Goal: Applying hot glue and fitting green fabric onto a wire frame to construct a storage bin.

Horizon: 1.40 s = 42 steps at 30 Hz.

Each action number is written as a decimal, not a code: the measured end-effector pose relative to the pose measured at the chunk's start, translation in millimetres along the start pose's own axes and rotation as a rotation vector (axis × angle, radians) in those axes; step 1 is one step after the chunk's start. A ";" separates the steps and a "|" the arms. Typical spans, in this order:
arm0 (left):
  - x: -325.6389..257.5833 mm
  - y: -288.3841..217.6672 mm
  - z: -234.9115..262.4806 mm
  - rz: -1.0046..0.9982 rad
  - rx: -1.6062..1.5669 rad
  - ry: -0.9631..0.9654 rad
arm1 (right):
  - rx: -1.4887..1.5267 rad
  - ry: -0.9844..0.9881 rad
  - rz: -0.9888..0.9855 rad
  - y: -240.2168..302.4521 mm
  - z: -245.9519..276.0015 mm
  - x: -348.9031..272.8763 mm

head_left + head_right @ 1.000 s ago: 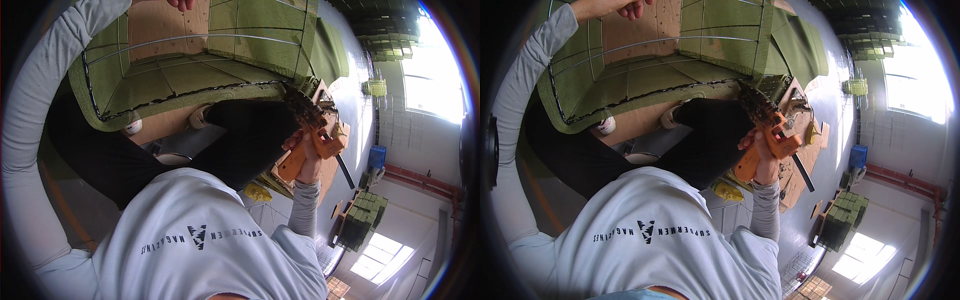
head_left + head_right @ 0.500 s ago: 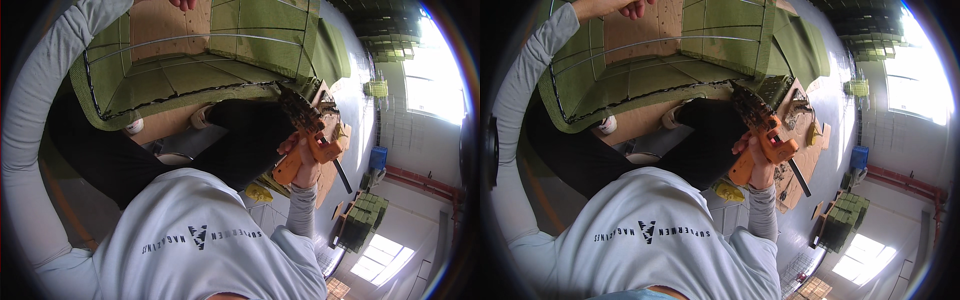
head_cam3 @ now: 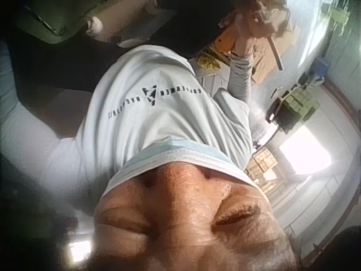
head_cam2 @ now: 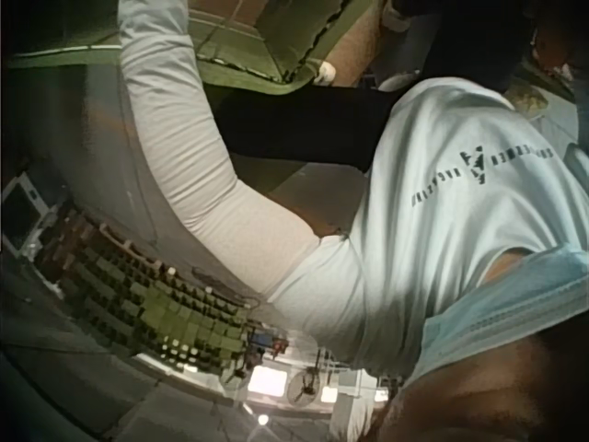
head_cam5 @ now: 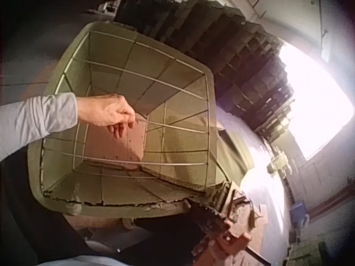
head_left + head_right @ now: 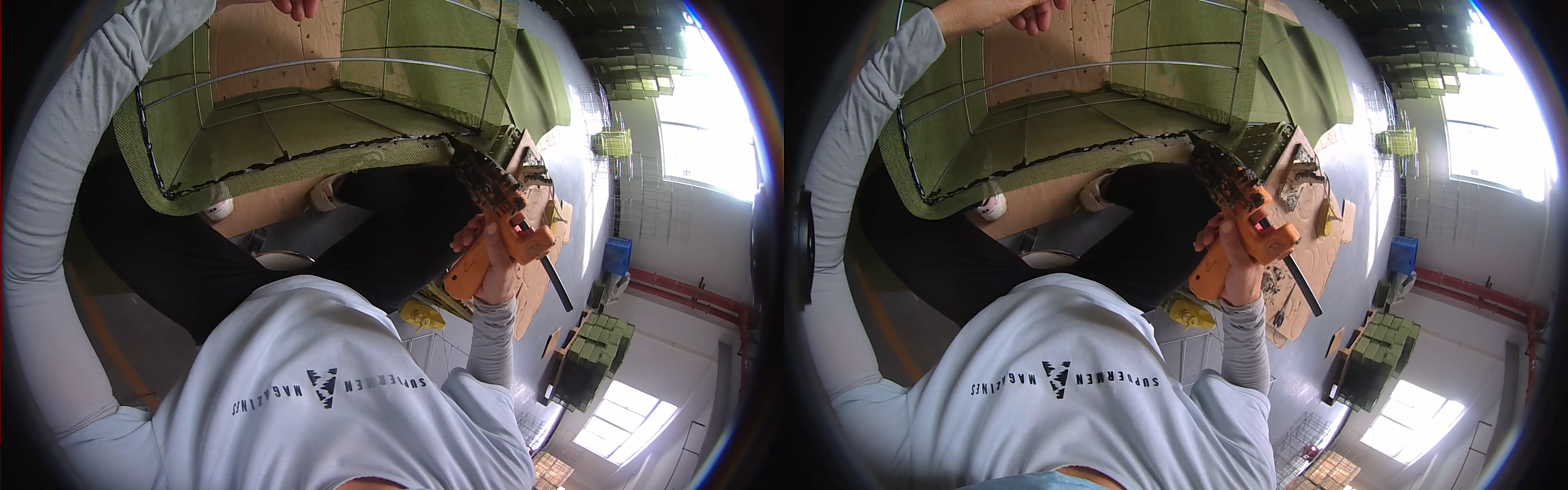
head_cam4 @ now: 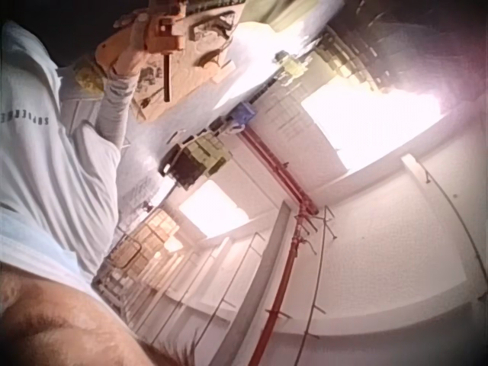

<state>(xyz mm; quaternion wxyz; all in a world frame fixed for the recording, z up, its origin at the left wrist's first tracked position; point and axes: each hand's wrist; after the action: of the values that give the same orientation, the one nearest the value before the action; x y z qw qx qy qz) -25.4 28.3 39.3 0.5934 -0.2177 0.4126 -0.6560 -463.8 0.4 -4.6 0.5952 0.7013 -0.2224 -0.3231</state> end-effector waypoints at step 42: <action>4.8 7.8 -1.3 0.057 0.037 -0.026 | -0.312 -0.044 0.023 48.4 39.2 38.3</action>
<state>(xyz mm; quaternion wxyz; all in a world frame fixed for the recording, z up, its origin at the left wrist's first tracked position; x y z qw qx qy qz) -22.8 24.5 31.3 0.6211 -0.2036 0.3987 -0.6433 -461.9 -62.7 32.2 0.6956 0.5904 -0.1905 -0.3622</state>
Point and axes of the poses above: each hand's wrist, its own x-axis towards the middle knuckle, its own z-axis out of the back of the hand, y = z × x, and after that the axes turned 15 degrees about y, right-handed
